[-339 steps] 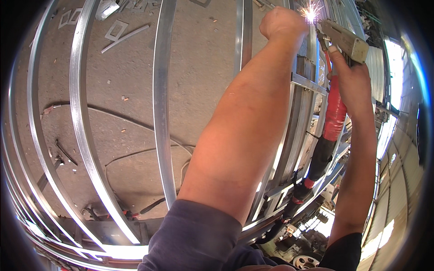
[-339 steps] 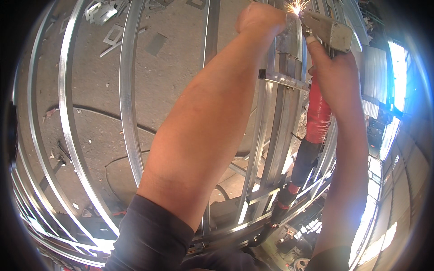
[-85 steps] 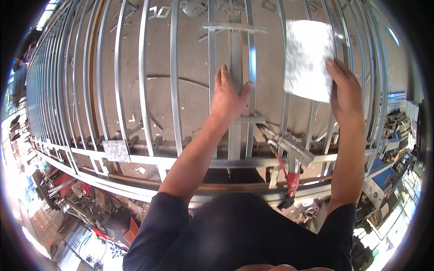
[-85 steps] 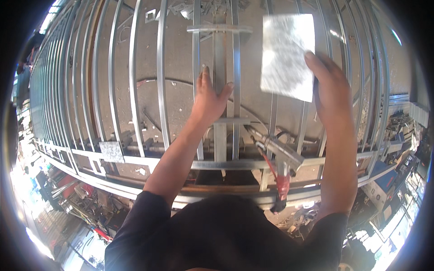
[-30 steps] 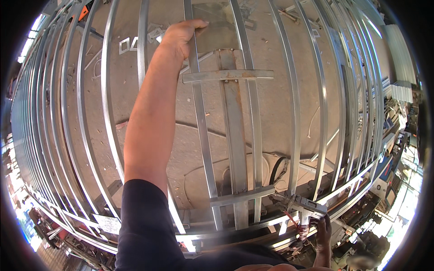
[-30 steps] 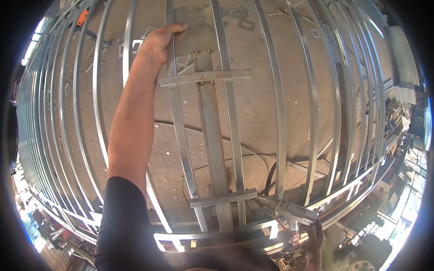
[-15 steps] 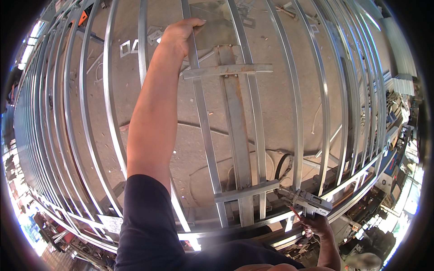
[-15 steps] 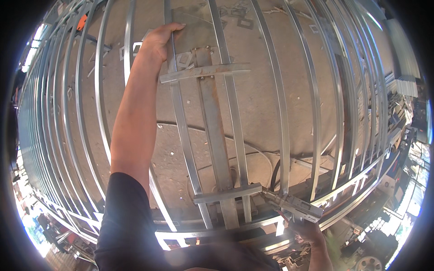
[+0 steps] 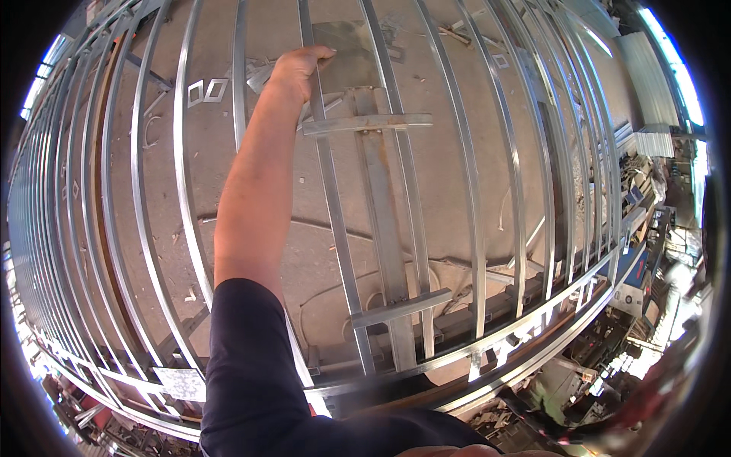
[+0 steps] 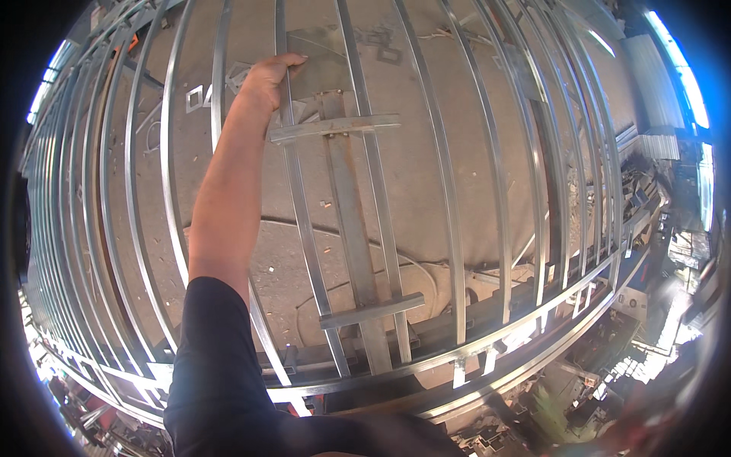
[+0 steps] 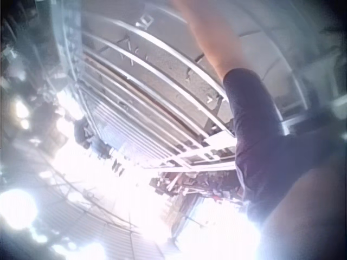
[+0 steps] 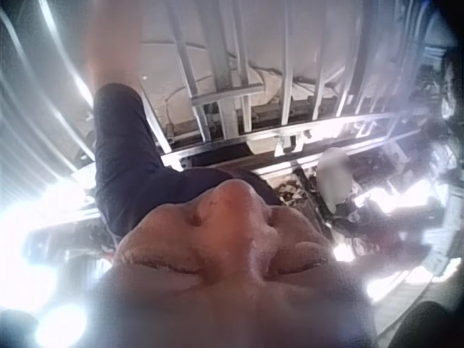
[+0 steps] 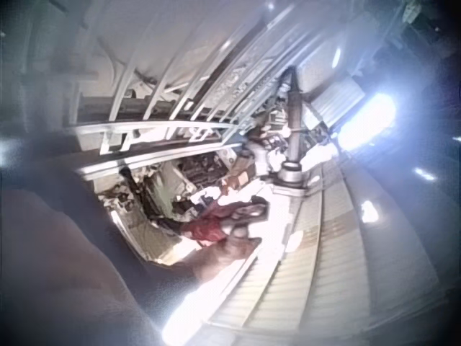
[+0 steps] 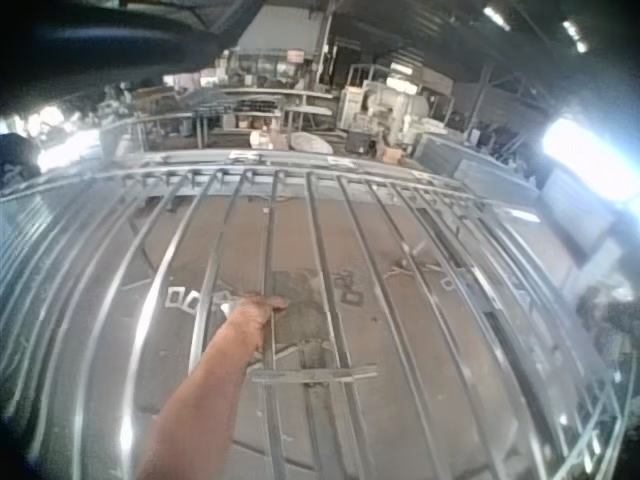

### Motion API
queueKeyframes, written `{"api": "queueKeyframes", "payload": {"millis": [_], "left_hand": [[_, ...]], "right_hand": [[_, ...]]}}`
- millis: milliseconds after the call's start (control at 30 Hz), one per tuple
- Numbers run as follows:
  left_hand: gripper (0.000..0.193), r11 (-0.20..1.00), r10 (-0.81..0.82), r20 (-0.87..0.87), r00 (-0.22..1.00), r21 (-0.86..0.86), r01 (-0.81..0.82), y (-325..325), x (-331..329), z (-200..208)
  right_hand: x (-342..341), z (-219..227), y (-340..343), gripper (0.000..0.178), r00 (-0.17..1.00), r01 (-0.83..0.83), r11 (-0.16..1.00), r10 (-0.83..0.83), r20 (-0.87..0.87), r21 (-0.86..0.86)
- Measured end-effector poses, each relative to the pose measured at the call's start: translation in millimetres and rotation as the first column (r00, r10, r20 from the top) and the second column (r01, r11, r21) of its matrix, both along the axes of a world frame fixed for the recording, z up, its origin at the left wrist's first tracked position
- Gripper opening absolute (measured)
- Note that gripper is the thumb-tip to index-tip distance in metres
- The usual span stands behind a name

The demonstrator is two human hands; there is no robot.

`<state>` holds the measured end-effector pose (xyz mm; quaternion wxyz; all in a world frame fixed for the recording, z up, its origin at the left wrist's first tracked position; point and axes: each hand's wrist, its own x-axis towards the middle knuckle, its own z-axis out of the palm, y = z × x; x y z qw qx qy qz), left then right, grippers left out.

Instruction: The person welds metal plates onto a large curved metal frame using a handheld welding gun. They repeatedly position plates, weld them in place, and move to the next section of the frame.

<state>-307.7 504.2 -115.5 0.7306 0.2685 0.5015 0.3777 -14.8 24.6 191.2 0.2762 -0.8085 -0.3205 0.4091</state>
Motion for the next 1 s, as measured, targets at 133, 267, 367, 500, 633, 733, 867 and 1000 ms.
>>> {"api": "queueKeyframes", "payload": {"millis": [133, 267, 367, 500, 633, 733, 867, 1000], "left_hand": [[0.022, 0.999, 0.041, 0.033, 0.999, 0.001, -0.041, -5.9, 0.0, 9.4], [0.021, 1.000, 0.007, -0.020, 1.000, -0.029, -0.007, -23.6, 25.9, 43.5], [0.022, 0.999, 0.005, -0.002, 1.000, -0.054, -0.005, -40.3, 17.6, 67.3], [0.020, 0.995, 0.034, -0.036, 0.999, -0.093, -0.037, -34.7, 5.0, 50.3], [0.019, 0.997, 0.049, -0.062, 0.997, -0.060, -0.052, -40.4, 10.5, 56.7], [0.021, 0.997, 0.010, -0.040, 0.999, -0.079, -0.013, -36.5, 7.3, 52.3], [0.025, 0.997, -0.013, 0.016, 1.000, -0.078, 0.014, -32.3, 4.2, 42.0], [0.023, 0.998, -0.017, 0.042, 0.999, -0.065, 0.020, -28.1, -0.2, 34.9]], "right_hand": [[-24.3, 3.6, 119.6, 0.035, 0.989, -0.083, 0.973, 0.107, -0.102, 0.217], [-41.1, -12.9, 226.8, 0.032, 0.956, -0.042, 0.933, 0.140, -0.256, 0.356], [-50.9, -51.7, 315.4, 0.031, 0.856, -0.014, 0.927, 0.205, -0.474, 0.376], [-69.3, -114.3, 357.4, 0.029, 0.768, 0.019, 0.946, 0.194, -0.611, 0.324], [-71.8, -156.1, 347.5, 0.029, 0.811, 0.021, 0.961, 0.146, -0.567, 0.277], [-69.9, -182.8, 349.6, 0.029, 0.797, 0.038, 0.958, 0.144, -0.586, 0.286], [-80.8, -188.0, 346.0, 0.028, 0.782, 0.093, 0.953, 0.109, -0.613, 0.288], [-85.6, -190.8, 345.3, 0.029, 0.778, 0.093, 0.949, 0.119, -0.617, 0.300]]}}
